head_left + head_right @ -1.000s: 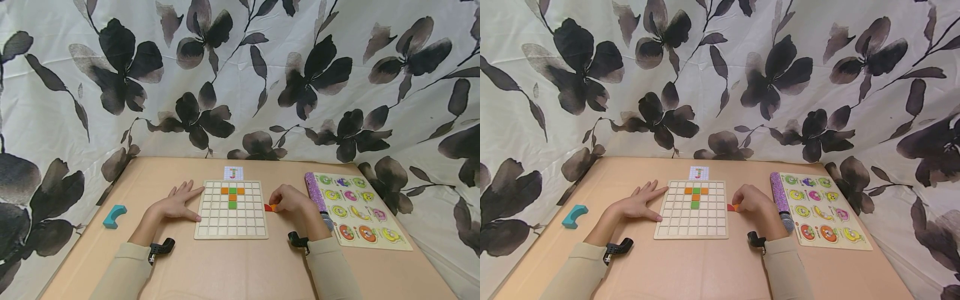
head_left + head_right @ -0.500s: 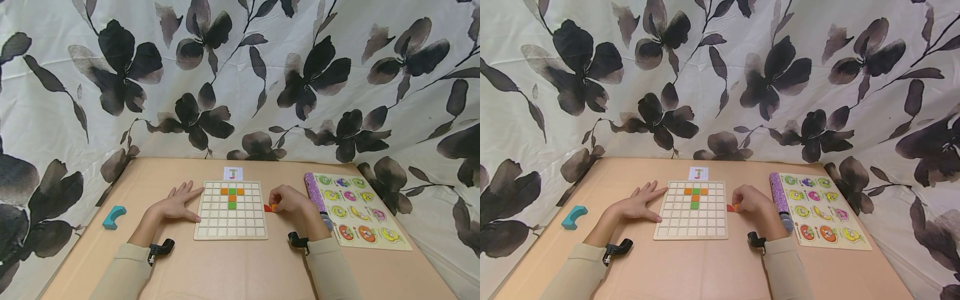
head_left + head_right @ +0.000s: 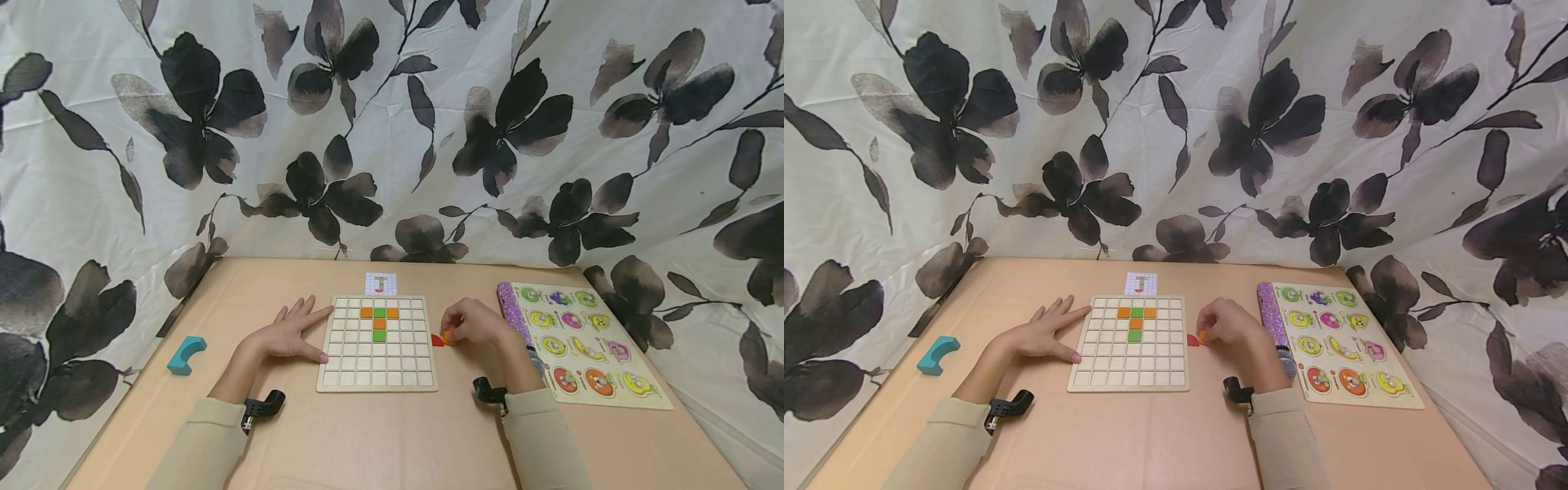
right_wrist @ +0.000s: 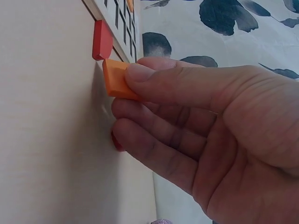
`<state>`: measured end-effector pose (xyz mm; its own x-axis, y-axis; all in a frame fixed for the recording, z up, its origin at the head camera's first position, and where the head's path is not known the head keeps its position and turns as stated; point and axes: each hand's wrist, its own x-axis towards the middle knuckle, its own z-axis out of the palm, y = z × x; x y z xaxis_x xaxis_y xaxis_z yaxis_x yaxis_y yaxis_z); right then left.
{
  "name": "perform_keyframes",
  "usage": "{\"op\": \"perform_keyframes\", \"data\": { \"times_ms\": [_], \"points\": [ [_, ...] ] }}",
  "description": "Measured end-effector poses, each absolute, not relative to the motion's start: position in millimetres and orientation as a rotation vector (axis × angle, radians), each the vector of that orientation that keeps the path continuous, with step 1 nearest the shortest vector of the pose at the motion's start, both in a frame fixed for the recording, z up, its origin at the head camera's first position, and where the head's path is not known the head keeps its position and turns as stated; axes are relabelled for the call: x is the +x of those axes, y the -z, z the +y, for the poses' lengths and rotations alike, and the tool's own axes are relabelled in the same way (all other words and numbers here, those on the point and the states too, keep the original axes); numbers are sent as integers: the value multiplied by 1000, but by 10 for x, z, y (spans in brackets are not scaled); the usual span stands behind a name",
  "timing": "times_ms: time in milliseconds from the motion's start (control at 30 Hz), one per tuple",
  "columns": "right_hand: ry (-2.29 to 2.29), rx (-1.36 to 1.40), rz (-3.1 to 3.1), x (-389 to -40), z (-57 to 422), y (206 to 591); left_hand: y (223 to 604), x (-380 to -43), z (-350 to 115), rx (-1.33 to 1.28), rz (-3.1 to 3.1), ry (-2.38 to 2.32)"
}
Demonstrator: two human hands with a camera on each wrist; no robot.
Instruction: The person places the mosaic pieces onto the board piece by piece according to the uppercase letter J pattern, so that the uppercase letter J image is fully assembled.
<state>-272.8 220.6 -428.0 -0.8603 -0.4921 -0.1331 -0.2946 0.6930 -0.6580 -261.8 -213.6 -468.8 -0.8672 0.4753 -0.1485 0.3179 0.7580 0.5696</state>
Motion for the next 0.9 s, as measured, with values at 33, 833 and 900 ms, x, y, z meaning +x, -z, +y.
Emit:
{"op": "perform_keyframes", "data": {
  "times_ms": [33,833,900],
  "points": [
    [944,-622,2612,-2728,2208,4278,4688,-2617,-2136,615,2671,-791],
    [1153,-689,2617,-2763,2073,4287,4692,-2603,-2150,612,2673,-788],
    [1155,-666,2622,-2757,2051,4289,4693,-2604,-2146,613,2674,-788]
  ]
}}
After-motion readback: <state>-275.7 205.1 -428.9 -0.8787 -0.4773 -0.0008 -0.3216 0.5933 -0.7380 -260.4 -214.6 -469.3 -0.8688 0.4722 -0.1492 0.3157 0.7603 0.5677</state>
